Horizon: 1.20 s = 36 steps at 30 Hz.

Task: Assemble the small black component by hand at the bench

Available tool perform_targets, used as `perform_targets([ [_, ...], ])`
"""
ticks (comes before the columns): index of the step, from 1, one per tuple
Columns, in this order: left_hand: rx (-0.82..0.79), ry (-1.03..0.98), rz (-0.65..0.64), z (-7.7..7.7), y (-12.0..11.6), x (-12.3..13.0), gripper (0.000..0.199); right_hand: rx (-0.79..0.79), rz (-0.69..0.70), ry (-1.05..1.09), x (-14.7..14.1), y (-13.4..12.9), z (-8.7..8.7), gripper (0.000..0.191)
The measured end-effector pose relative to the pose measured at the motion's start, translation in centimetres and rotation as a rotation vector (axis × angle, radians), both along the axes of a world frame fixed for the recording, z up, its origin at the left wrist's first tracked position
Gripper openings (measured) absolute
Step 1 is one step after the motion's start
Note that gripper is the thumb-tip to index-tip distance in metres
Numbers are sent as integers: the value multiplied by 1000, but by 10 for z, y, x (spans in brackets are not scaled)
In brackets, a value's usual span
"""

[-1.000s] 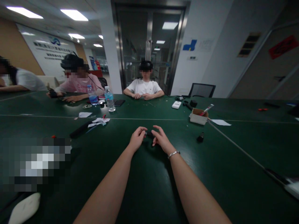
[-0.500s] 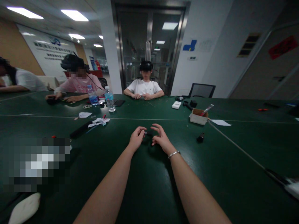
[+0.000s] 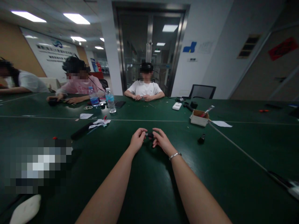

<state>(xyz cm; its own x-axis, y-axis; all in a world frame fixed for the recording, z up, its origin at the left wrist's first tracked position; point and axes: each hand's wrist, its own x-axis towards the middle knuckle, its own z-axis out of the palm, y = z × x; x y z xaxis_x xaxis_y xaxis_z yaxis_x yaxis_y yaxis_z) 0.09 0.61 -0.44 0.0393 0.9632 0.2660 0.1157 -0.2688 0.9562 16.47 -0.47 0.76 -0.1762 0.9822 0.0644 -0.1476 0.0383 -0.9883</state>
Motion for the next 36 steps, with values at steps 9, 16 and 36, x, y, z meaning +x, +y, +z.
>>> perform_targets([
  [9,18,7,8,-2,2,0,23,12,21,-26,0,4,-5,39],
  [16,-15,-21,13,0,0,0,26,36,55,-13,1,6,-9,34],
  [36,-79,18,35,6,-4,-1,35,92,89,-23,4,4,-9,38],
])
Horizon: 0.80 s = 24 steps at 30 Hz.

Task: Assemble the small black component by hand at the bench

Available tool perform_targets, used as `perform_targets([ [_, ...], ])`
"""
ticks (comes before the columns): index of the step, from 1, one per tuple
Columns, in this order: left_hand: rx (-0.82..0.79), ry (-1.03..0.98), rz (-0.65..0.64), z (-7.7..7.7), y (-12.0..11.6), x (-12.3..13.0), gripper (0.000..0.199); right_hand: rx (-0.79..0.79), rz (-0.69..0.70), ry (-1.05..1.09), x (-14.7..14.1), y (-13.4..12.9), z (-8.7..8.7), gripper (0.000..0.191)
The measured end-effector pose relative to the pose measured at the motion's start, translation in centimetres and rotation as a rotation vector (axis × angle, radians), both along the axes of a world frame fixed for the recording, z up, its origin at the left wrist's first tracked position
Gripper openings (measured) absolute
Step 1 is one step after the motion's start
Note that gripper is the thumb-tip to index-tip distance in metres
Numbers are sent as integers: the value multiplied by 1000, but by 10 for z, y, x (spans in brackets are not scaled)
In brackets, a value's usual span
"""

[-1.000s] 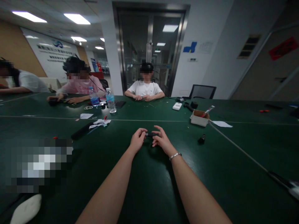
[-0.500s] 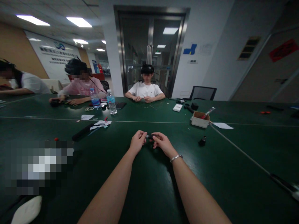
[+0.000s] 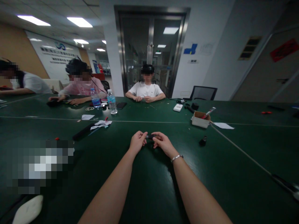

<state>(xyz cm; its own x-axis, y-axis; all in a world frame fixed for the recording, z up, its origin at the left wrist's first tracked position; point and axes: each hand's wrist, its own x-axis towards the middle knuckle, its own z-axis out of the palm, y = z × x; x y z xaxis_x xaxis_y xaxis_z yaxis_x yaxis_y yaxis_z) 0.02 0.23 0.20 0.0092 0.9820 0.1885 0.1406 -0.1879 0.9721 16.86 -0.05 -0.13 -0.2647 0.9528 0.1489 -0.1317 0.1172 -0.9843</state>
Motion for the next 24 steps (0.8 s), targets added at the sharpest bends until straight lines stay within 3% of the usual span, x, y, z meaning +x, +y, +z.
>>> perform_targets([
  [17,-50,130,98,-2,3,0,37,34,36,-43,0,-6,6,38],
  [24,4,103,88,-6,5,-1,37,-7,2,-35,-2,-6,6,35],
])
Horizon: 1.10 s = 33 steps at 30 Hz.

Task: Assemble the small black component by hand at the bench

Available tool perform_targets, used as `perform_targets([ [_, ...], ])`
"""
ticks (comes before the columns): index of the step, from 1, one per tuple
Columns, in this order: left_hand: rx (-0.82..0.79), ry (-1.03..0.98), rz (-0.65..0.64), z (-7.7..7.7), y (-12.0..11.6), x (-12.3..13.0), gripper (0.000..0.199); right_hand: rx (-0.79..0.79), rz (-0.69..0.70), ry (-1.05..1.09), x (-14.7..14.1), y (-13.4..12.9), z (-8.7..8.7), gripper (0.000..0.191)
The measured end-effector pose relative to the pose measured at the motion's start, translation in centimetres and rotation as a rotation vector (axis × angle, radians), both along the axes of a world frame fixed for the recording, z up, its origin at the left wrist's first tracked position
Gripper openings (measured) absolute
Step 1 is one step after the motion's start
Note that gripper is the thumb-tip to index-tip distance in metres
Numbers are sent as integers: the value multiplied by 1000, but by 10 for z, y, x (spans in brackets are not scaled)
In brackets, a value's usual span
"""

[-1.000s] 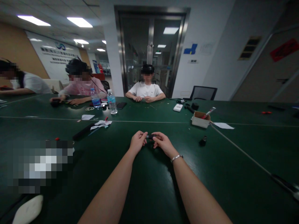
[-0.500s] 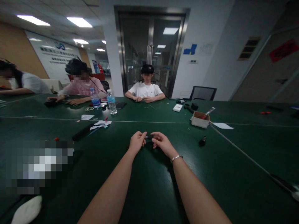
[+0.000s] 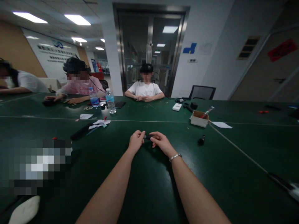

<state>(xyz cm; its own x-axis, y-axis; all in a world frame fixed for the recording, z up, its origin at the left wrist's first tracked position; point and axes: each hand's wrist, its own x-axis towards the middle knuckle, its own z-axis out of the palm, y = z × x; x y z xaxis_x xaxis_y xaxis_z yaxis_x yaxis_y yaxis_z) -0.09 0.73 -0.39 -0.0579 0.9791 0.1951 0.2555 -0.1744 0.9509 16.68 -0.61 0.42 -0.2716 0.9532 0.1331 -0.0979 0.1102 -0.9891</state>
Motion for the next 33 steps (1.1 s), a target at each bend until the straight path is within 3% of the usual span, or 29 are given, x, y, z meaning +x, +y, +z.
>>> perform_targets([
  [12,46,-93,-39,-7,4,3,21,-58,-69,37,-2,6,-6,35],
  [19,45,-138,-62,-1,-1,4,12,-63,-78,40,-2,7,-6,35],
  [33,30,-178,-53,3,-3,3,11,-62,-89,24,-2,7,-5,31],
])
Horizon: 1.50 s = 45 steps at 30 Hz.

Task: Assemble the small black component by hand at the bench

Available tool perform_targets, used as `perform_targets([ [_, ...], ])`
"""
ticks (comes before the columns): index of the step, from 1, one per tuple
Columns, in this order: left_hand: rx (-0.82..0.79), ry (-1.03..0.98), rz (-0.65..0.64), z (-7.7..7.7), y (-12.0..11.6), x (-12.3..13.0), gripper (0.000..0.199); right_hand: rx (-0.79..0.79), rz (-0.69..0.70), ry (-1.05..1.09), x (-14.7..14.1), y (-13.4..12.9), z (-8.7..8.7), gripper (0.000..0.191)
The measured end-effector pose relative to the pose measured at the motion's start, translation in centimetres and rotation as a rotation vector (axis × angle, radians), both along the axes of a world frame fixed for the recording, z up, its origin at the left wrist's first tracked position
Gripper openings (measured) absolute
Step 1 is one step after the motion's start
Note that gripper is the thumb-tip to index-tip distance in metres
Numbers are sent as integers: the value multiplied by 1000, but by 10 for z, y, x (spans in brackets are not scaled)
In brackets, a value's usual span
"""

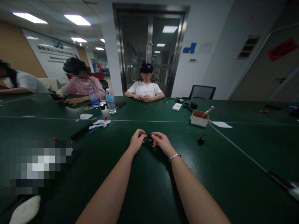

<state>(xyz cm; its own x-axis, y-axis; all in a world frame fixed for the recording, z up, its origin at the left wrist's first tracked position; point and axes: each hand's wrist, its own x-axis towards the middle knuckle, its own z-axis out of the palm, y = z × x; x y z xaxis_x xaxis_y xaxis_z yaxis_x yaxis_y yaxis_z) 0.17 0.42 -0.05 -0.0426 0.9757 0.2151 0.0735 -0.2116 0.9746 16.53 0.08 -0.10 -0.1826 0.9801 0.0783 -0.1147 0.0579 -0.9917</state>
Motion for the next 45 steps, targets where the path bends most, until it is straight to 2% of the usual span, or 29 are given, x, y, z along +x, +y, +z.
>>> perform_targets([
  [4,-49,-57,-4,1,1,1,15,-7,-5,9,0,0,-1,32],
  [8,-85,15,6,-1,2,1,25,-10,-17,21,-1,1,-2,32],
  [13,-43,41,-6,-4,4,0,17,-3,-13,20,0,3,-4,33],
  [45,-32,100,-106,2,-2,1,21,-14,0,34,-1,1,-2,30],
])
